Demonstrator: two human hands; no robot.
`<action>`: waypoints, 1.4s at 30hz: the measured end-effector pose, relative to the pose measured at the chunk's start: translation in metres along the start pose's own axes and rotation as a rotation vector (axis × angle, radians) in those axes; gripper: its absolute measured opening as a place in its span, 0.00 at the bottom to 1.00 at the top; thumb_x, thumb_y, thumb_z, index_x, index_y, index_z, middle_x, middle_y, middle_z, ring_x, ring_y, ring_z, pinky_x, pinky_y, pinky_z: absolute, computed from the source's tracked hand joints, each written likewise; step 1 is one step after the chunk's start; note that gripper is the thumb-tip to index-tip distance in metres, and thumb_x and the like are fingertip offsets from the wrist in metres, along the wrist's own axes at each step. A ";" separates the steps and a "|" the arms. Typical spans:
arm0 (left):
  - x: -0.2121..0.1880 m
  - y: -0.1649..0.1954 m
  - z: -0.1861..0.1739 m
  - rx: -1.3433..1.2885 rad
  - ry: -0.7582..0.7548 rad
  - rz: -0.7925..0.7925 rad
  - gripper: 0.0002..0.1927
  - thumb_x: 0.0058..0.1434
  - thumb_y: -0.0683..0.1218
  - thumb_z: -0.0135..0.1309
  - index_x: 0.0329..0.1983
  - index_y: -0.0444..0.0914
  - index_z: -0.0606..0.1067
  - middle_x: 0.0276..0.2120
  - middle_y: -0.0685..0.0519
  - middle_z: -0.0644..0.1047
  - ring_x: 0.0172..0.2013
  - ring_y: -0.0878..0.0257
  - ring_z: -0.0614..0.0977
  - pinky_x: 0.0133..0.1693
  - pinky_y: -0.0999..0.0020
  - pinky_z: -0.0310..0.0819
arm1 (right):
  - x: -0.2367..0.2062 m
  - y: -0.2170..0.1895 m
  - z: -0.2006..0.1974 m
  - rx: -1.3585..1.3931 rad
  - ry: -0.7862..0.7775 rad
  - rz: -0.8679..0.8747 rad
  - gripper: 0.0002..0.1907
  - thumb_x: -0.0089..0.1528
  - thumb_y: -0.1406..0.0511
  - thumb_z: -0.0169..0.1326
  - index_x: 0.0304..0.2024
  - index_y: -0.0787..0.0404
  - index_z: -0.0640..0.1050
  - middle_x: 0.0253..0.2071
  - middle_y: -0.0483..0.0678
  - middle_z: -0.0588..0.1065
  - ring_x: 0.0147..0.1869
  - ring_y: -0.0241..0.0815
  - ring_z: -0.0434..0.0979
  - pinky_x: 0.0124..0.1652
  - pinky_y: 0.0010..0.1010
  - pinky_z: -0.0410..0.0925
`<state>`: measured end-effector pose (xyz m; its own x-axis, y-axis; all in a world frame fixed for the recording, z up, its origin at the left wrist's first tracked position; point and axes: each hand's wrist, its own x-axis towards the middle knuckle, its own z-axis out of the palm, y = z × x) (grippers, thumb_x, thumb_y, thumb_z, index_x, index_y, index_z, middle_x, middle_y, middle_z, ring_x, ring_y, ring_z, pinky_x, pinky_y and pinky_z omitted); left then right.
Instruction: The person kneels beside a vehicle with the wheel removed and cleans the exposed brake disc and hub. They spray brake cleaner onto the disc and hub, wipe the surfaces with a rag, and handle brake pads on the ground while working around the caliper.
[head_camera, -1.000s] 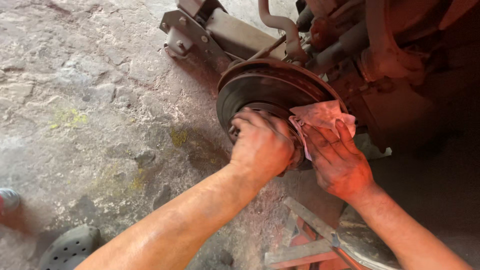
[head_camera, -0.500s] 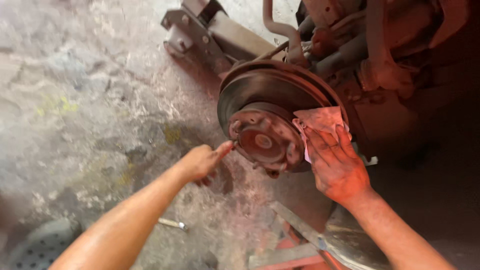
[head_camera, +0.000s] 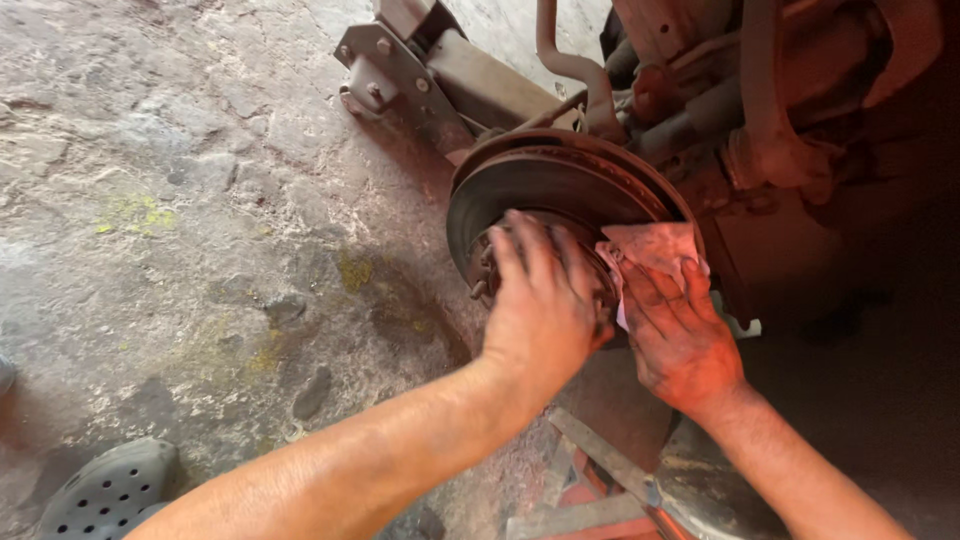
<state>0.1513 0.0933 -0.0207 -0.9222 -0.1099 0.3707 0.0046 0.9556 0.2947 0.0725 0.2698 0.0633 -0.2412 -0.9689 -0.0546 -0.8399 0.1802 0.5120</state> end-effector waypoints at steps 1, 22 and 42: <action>0.002 0.001 0.001 0.064 0.025 0.012 0.43 0.60 0.67 0.40 0.65 0.30 0.68 0.64 0.34 0.69 0.60 0.23 0.66 0.57 0.26 0.56 | 0.000 0.000 0.001 0.030 0.013 0.009 0.22 0.52 0.70 0.58 0.50 0.70 0.77 0.67 0.60 0.69 0.73 0.59 0.67 0.73 0.57 0.50; -0.014 -0.078 0.081 -1.218 -0.490 -0.876 0.49 0.60 0.77 0.40 0.30 0.25 0.82 0.28 0.33 0.85 0.31 0.47 0.89 0.42 0.56 0.81 | -0.004 -0.005 0.000 -0.069 -0.037 0.033 0.25 0.57 0.69 0.57 0.57 0.72 0.77 0.69 0.57 0.69 0.73 0.54 0.67 0.74 0.53 0.52; 0.009 0.006 0.006 0.142 0.130 -0.015 0.31 0.63 0.53 0.42 0.59 0.24 0.70 0.54 0.20 0.73 0.55 0.24 0.73 0.55 0.29 0.65 | -0.003 -0.004 0.003 -0.023 -0.036 0.052 0.26 0.54 0.68 0.55 0.55 0.71 0.75 0.67 0.60 0.68 0.71 0.58 0.66 0.72 0.56 0.52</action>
<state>0.1413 0.0996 -0.0207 -0.8641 -0.1500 0.4804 -0.0719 0.9816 0.1771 0.0751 0.2725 0.0594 -0.3018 -0.9516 -0.0579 -0.8143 0.2257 0.5348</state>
